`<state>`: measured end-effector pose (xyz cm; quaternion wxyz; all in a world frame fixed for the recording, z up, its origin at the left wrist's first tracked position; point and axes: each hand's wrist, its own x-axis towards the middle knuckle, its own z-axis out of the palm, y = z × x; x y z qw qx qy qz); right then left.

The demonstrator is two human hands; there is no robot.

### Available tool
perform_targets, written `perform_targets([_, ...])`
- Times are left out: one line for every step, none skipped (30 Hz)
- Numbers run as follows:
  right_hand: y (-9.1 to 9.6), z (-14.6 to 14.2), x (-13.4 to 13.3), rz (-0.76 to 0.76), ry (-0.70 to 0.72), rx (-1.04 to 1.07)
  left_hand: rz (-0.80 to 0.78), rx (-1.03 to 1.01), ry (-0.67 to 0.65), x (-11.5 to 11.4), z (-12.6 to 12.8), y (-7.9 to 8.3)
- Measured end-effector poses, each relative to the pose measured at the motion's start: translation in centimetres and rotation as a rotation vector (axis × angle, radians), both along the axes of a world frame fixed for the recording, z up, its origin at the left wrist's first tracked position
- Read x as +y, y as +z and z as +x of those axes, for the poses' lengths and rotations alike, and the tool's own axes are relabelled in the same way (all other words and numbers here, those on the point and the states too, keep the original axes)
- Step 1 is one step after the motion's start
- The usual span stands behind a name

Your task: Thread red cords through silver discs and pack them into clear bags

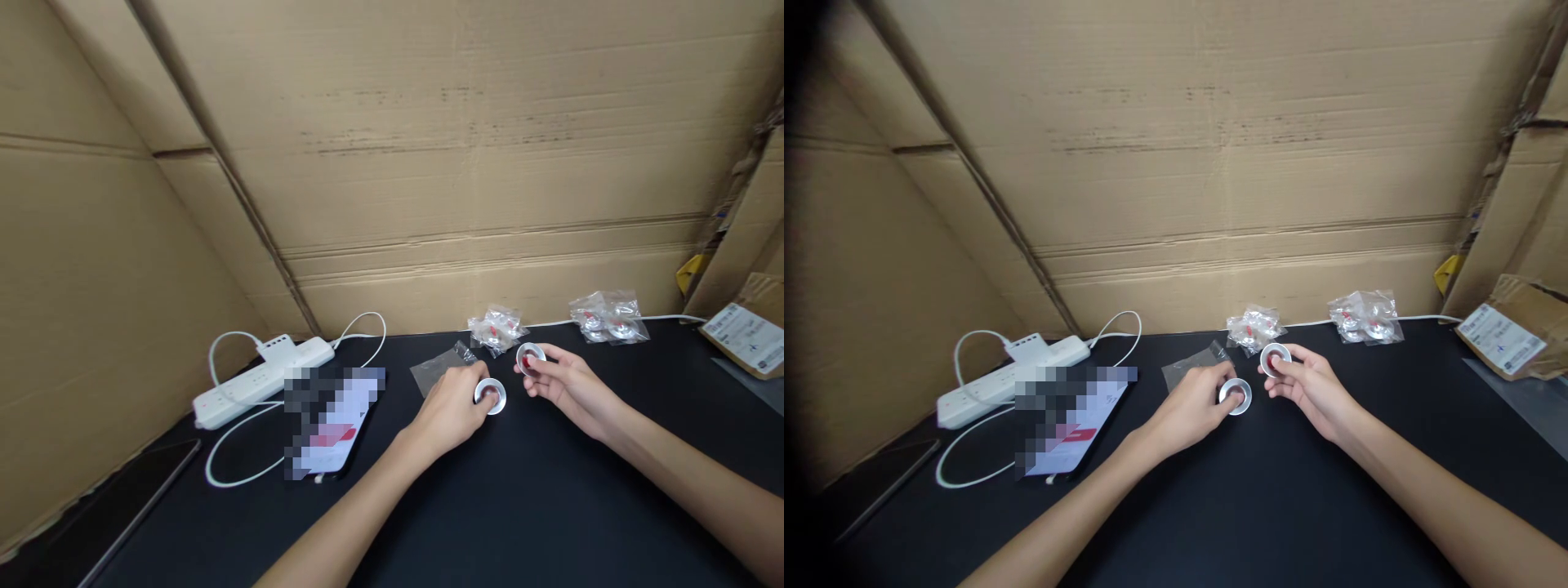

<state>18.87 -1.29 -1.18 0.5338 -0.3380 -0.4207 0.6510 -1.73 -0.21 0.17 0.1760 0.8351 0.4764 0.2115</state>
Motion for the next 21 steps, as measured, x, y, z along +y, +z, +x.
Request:
perform_targets([0.0,-0.1,-0.1,0.002,0.001,-0.001,-0.020,-0.028,-0.007,0.0,0.0,0.0])
perform_targets([-0.1,-0.2,-0.1,0.005,0.000,-0.001,-0.036,-0.056,-0.015,0.1,0.0,0.0])
perform_targets([-0.1,-0.3,-0.1,0.009,-0.002,-0.003,-0.056,-0.087,-0.022,0.1,0.0,0.0])
perform_targets([-0.2,-0.4,-0.2,0.009,-0.006,-0.006,-0.089,-0.126,-0.027,0.2,0.0,-0.1])
perform_targets([-0.2,-0.4,-0.2,0.008,-0.011,-0.010,-0.139,-0.178,-0.029,0.2,0.1,-0.2])
perform_targets([-0.2,-0.5,-0.2,0.008,-0.016,-0.020,-0.208,-0.241,-0.028,0.3,0.2,-0.3])
perform_targets([-0.3,-0.5,-0.2,0.015,-0.020,-0.039,-0.293,-0.317,-0.025,0.4,0.3,-0.4])
perform_targets([-0.3,-0.6,-0.2,0.035,-0.028,-0.071,-0.380,-0.401,-0.019,0.4,0.4,-0.5])
perform_targets([-0.4,-0.6,-0.1,0.071,-0.041,-0.118,-0.463,-0.485,-0.010,0.4,0.6,-0.5])
perform_targets([-0.5,-0.6,-0.1,0.127,-0.067,-0.185,-0.533,-0.562,0.000,0.4,0.8,-0.5])
perform_targets([-0.6,-0.6,-0.1,0.200,-0.108,-0.273,-0.591,-0.629,0.006,0.4,1.0,-0.4])
perform_targets([-0.6,-0.5,-0.1,0.288,-0.163,-0.380,-0.638,-0.686,0.011,0.2,1.1,-0.2])
perform_targets([-0.7,-0.4,-0.2,0.386,-0.224,-0.501,-0.681,-0.735,0.016,0.1,1.3,-0.1])
perform_targets([-0.8,-0.3,-0.2,0.484,-0.281,-0.621,-0.723,-0.778,0.020,-0.1,1.4,0.1])
perform_targets([-0.8,-0.2,-0.3,0.578,-0.328,-0.731,-0.762,-0.819,0.023,-0.3,1.5,0.2])
perform_targets([-0.7,-0.1,-0.4,0.661,-0.357,-0.821,-0.800,-0.856,0.025,-0.5,1.6,0.3])
perform_targets([-0.7,-0.1,-0.5,0.730,-0.367,-0.886,-0.843,-0.887,0.029,-0.6,1.7,0.4])
perform_targets([-0.6,-0.1,-0.6,0.785,-0.360,-0.928,-0.889,-0.917,0.034,-0.7,1.7,0.4])
perform_targets([-0.4,-0.1,-0.7,0.826,-0.343,-0.952,-0.937,-0.951,0.036,-0.7,1.7,0.3])
perform_targets([-0.3,-0.2,-0.9,0.858,-0.315,-0.966,-0.980,-0.992,0.037,-0.7,1.8,0.3])
perform_targets([-0.2,-0.3,-1.0,0.882,-0.280,-0.976,-1.019,-1.037,0.042,-0.6,1.7,0.2])
